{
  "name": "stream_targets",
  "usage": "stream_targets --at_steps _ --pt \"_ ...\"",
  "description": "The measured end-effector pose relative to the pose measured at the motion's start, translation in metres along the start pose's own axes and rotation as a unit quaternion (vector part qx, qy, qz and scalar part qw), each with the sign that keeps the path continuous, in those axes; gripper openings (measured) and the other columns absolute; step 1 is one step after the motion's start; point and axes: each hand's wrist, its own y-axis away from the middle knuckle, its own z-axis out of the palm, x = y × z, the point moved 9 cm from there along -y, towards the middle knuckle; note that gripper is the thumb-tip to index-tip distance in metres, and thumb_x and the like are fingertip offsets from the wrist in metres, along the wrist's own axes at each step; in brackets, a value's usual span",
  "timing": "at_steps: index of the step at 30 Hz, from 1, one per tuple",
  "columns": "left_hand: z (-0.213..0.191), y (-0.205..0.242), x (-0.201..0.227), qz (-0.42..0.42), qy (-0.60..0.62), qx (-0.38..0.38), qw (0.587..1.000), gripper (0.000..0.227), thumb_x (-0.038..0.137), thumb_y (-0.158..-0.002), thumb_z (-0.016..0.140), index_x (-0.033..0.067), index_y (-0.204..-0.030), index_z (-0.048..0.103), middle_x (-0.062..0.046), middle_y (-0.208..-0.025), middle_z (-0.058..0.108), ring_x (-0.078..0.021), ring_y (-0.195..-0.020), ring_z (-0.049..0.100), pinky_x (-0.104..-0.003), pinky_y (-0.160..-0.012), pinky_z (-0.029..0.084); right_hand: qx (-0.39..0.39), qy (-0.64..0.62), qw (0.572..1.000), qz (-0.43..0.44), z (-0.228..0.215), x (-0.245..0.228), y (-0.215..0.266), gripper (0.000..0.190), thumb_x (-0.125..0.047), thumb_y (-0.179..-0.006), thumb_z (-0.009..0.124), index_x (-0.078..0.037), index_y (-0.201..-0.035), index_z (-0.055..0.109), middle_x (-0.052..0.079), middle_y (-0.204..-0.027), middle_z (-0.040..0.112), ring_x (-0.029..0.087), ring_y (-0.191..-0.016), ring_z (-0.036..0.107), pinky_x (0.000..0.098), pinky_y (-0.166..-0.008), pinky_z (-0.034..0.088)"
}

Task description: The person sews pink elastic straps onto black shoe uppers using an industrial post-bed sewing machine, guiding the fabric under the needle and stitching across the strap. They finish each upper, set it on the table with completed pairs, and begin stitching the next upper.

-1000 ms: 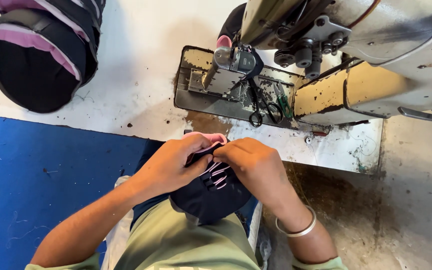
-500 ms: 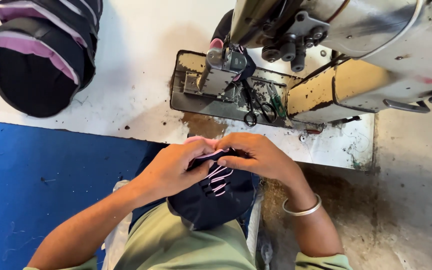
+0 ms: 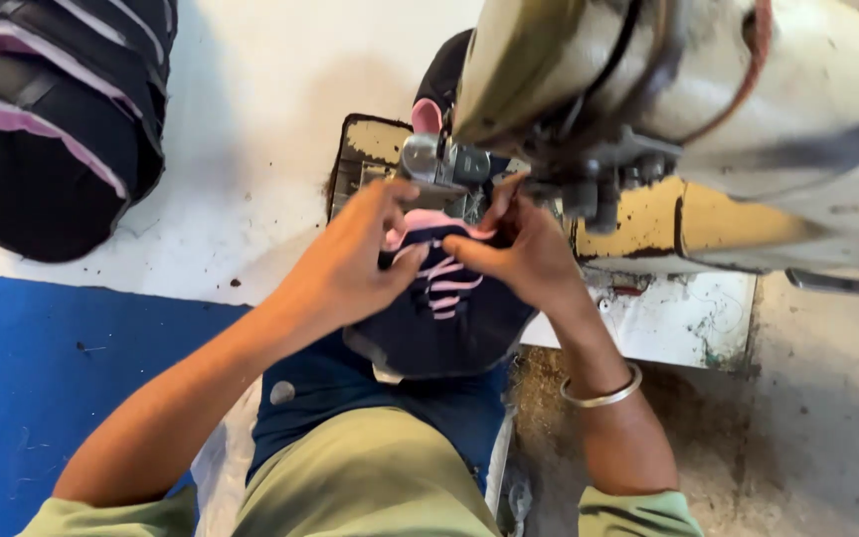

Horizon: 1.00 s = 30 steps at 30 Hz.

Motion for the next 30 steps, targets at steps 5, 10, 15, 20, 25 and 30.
stream_targets --at_steps 5,10,15,20,25,30 --pt "-0.015 -0.062 -0.040 -0.044 0.039 0.023 0.998 0.048 0.009 -0.085 0.077 0.0050 -0.127 0.055 -0.008 -0.100 0.058 -0.0186 -0.089 0.061 -0.032 -0.077 0.054 0.024 0.187 0.965 0.182 -0.023 -0.009 -0.048 0.051 -0.034 -0.081 0.093 0.005 -0.093 0.063 0.009 -0.085 0.055 0.018 -0.075 0.048 0.0325 -0.066 0.035" --pt "-0.008 -0.084 -0.078 -0.123 0.122 -0.032 0.984 0.040 0.012 -0.083 0.079 0.0083 -0.120 0.064 -0.003 -0.103 0.057 -0.0116 -0.086 0.059 -0.028 -0.070 0.056 0.059 0.172 0.951 0.250 -0.031 0.001 -0.052 0.062 -0.036 -0.082 0.089 0.013 -0.109 0.064 0.020 -0.095 0.053 0.028 -0.082 0.046 0.0408 -0.072 0.033" --pt "-0.005 -0.089 -0.078 -0.142 0.193 -0.060 0.969 0.029 0.011 -0.087 0.077 0.0067 -0.116 0.071 -0.002 -0.110 0.061 -0.0012 -0.070 0.056 -0.017 -0.062 0.050 0.144 0.193 0.950 0.198 -0.052 0.000 -0.053 0.060 -0.037 -0.084 0.087 0.011 -0.111 0.062 0.020 -0.099 0.053 0.028 -0.085 0.046 0.0412 -0.075 0.034" --pt "0.003 -0.079 -0.089 -0.159 0.232 -0.020 0.960 0.024 0.007 -0.090 0.076 0.0031 -0.113 0.072 -0.002 -0.111 0.069 0.0010 -0.065 0.051 -0.015 -0.060 0.044 0.220 0.218 0.940 0.143 -0.067 0.003 -0.043 0.059 -0.037 -0.085 0.085 0.009 -0.112 0.061 0.019 -0.102 0.052 0.029 -0.089 0.046 0.0417 -0.078 0.035" --pt "-0.003 -0.074 -0.079 -0.079 0.231 0.021 0.970 0.019 0.006 -0.093 0.077 0.0007 -0.111 0.070 -0.002 -0.117 0.064 0.0011 -0.076 0.061 -0.015 -0.066 0.051 0.284 0.227 0.929 0.073 -0.069 0.011 -0.035 0.057 -0.037 -0.087 0.082 0.007 -0.114 0.059 0.018 -0.106 0.052 0.029 -0.092 0.046 0.0421 -0.081 0.036" --pt "-0.008 -0.070 -0.067 -0.030 0.113 0.073 0.990 0.020 0.004 -0.091 0.080 0.0018 -0.110 0.073 -0.004 -0.114 0.062 -0.0063 -0.095 0.065 -0.019 -0.075 0.055 0.364 0.238 0.900 0.014 -0.097 0.113 0.015 0.055 -0.037 -0.088 0.080 0.005 -0.116 0.058 0.018 -0.109 0.052 0.029 -0.096 0.046 0.0425 -0.083 0.037"
